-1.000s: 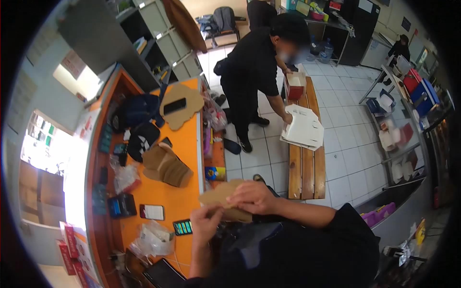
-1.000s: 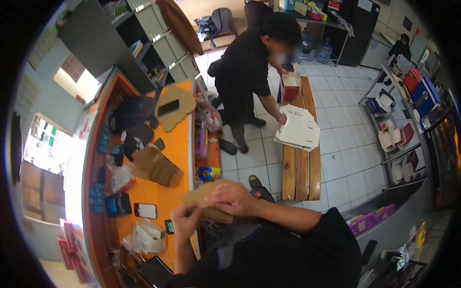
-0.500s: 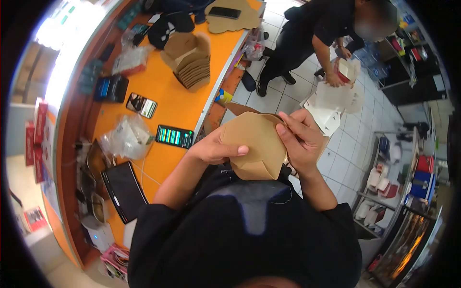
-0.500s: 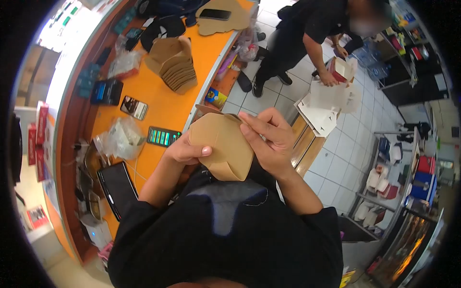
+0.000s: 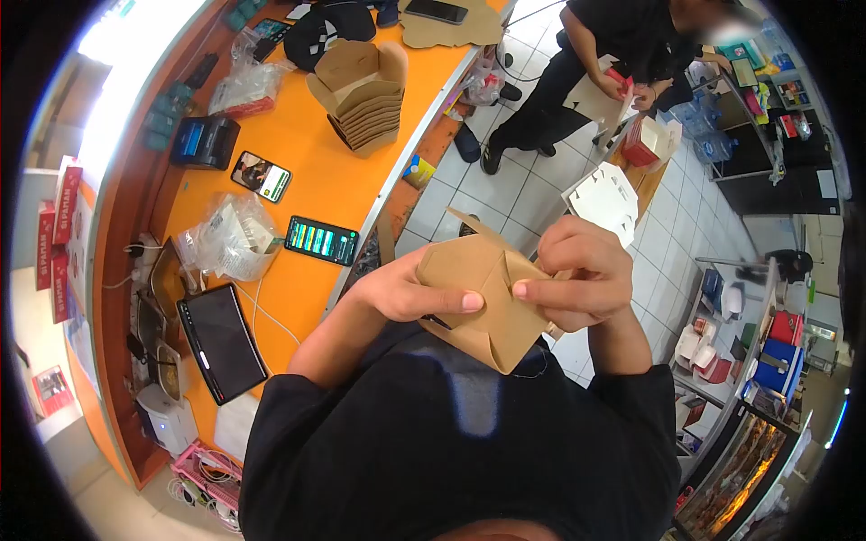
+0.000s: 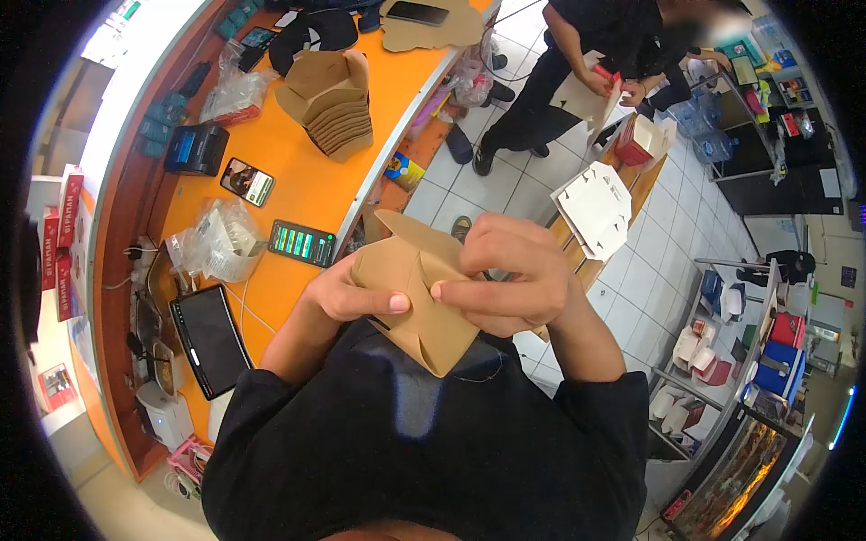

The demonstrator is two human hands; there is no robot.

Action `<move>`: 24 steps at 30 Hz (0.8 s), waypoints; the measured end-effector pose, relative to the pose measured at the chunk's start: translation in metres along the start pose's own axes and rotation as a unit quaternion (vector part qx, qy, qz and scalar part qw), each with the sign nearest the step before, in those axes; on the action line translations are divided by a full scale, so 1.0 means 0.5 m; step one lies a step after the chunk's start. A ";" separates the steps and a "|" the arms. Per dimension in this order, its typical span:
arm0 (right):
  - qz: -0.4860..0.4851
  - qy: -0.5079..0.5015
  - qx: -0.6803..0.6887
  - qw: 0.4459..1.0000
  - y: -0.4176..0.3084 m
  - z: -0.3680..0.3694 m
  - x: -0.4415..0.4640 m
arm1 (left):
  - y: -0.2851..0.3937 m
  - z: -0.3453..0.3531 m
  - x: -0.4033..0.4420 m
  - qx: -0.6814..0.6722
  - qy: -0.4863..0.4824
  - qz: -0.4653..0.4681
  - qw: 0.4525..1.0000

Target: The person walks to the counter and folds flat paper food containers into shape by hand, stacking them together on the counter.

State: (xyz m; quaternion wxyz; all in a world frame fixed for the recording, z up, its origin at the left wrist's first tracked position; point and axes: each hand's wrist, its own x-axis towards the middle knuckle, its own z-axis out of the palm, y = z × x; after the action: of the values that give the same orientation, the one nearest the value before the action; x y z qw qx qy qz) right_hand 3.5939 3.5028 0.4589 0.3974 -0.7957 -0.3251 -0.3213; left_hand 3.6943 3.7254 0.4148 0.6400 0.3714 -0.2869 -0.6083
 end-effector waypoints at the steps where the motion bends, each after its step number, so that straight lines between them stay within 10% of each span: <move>1: -0.009 -0.004 -0.005 1.000 0.003 0.001 0.005 | 0.000 -0.004 -0.001 -0.002 -0.004 -0.001 1.000; 10: 0.329 -0.197 0.261 0.886 -0.009 -0.054 0.038 | 0.042 0.018 -0.013 -0.008 0.005 -0.004 1.000; 14: 0.530 -0.235 0.365 0.729 0.022 -0.066 0.056 | 0.062 0.022 -0.005 0.047 0.004 0.010 0.999; 21: 0.521 -0.206 0.221 0.798 0.029 -0.029 0.024 | 0.122 0.012 0.004 0.350 -0.037 0.015 0.936; 24: 0.367 -0.247 0.163 0.882 0.069 -0.006 -0.020 | 0.104 0.015 0.006 0.493 -0.092 0.066 0.863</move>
State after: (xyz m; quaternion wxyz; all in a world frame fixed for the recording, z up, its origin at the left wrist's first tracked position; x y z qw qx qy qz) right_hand 3.6137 3.4814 0.4379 0.5176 -0.8357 -0.1453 0.1122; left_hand 3.7179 3.7205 0.4617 0.3825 0.5612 -0.6308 -0.3753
